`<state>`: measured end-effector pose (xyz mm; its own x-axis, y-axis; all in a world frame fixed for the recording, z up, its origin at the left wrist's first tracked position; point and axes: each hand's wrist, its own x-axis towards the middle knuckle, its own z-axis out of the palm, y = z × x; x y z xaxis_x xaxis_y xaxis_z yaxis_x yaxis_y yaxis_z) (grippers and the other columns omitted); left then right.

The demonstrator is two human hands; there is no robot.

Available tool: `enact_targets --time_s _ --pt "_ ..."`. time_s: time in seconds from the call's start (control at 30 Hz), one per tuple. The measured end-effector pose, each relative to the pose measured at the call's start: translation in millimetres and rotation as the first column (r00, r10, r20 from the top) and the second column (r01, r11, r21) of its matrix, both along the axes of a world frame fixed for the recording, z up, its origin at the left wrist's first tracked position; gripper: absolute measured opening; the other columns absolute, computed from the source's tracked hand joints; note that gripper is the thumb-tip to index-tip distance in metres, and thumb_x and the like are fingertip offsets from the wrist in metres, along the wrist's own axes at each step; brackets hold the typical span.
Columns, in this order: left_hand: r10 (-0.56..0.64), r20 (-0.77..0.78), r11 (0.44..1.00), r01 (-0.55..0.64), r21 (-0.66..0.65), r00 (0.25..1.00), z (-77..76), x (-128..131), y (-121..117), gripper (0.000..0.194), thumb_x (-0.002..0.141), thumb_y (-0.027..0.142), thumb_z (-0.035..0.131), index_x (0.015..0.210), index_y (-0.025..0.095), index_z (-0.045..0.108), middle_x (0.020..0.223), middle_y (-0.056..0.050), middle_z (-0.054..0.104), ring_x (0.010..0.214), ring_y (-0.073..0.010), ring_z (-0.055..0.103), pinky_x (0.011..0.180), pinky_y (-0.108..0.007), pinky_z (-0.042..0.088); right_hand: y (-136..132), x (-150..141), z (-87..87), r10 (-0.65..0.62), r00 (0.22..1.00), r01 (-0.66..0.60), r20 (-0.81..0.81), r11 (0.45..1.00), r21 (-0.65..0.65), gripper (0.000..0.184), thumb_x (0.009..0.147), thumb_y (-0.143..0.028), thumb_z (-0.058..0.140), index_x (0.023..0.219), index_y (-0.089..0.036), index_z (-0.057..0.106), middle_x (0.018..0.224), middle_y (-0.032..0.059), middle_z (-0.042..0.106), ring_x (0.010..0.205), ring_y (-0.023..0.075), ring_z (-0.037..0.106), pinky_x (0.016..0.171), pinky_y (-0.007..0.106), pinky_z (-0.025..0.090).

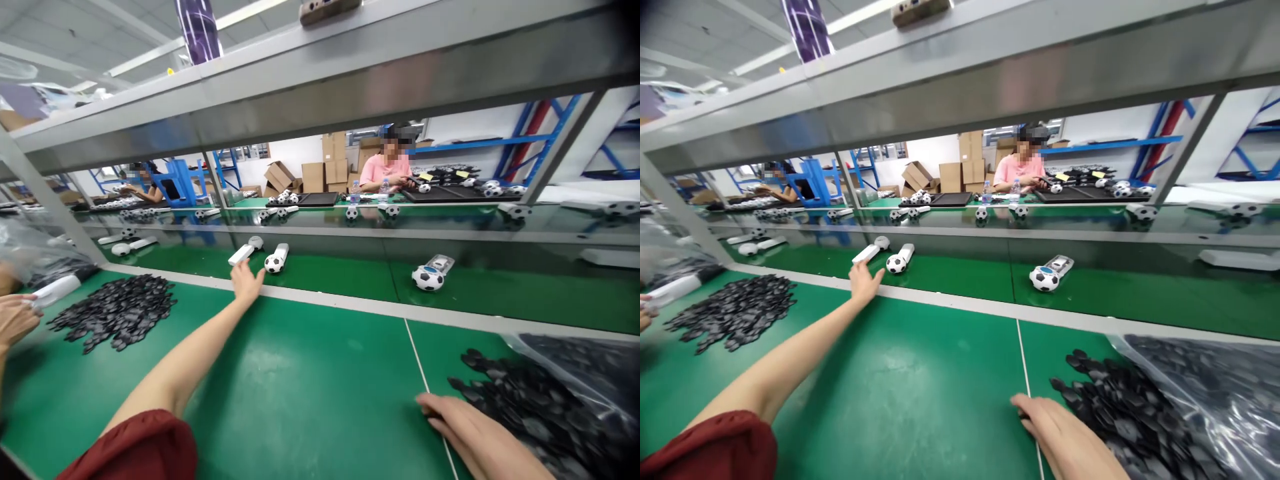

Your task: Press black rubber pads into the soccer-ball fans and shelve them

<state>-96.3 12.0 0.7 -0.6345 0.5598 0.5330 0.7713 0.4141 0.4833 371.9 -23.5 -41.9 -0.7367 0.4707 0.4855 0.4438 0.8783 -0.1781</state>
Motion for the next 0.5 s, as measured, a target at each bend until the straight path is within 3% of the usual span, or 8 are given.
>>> enact_targets --time_s 0.1,0.23,0.4,0.5 --pt "0.128 0.018 0.989 -0.126 -0.081 0.992 -2.6 -27.7 3.2 0.059 0.075 0.036 0.051 0.121 0.001 0.037 0.125 -0.025 0.041 0.120 -0.0360 0.033 0.097 -0.047 0.027 -3.1 -2.2 7.0 0.035 0.999 -0.033 0.019 0.995 -0.098 0.035 0.085 -0.011 0.039 0.114 -0.027 0.053 0.098 0.0030 0.066 0.086 0.0124 0.063 0.075 0.018 0.052" --pt "0.246 0.054 0.959 -0.235 -0.155 0.968 -0.3 -40.8 19.6 0.073 0.071 0.050 0.049 0.120 -0.003 0.036 0.120 -0.031 0.042 0.113 -0.0435 0.039 0.088 -0.052 0.034 -8.5 -9.5 23.8 0.032 0.999 -0.024 0.029 0.969 -0.247 0.028 0.086 -0.009 0.036 0.100 -0.021 0.057 0.091 0.0054 0.065 0.083 0.0141 0.061 0.074 0.023 0.050" --pt "0.227 0.047 0.946 -0.209 -0.248 0.973 3.2 -59.8 50.0 0.086 0.062 0.066 0.046 0.125 0.011 0.028 0.130 -0.023 0.037 0.119 -0.0411 0.034 0.086 -0.054 0.035 -7.6 -15.2 30.1 -0.057 0.996 0.075 0.063 0.940 -0.332 0.025 0.086 -0.011 0.034 0.096 -0.017 0.057 0.084 0.0061 0.064 0.077 0.0155 0.060 0.070 0.025 0.049" --pt "0.206 0.047 0.885 -0.166 -0.434 0.977 -3.8 -84.7 69.5 0.082 0.059 0.072 0.040 0.121 0.019 0.029 0.121 -0.017 0.046 0.110 -0.0421 0.043 0.075 -0.052 0.041 -6.4 -16.3 28.5 -0.099 0.990 0.126 0.098 0.934 -0.334 0.027 0.084 -0.011 0.035 0.098 -0.016 0.057 0.082 0.0062 0.064 0.074 0.0164 0.059 0.067 0.026 0.048"
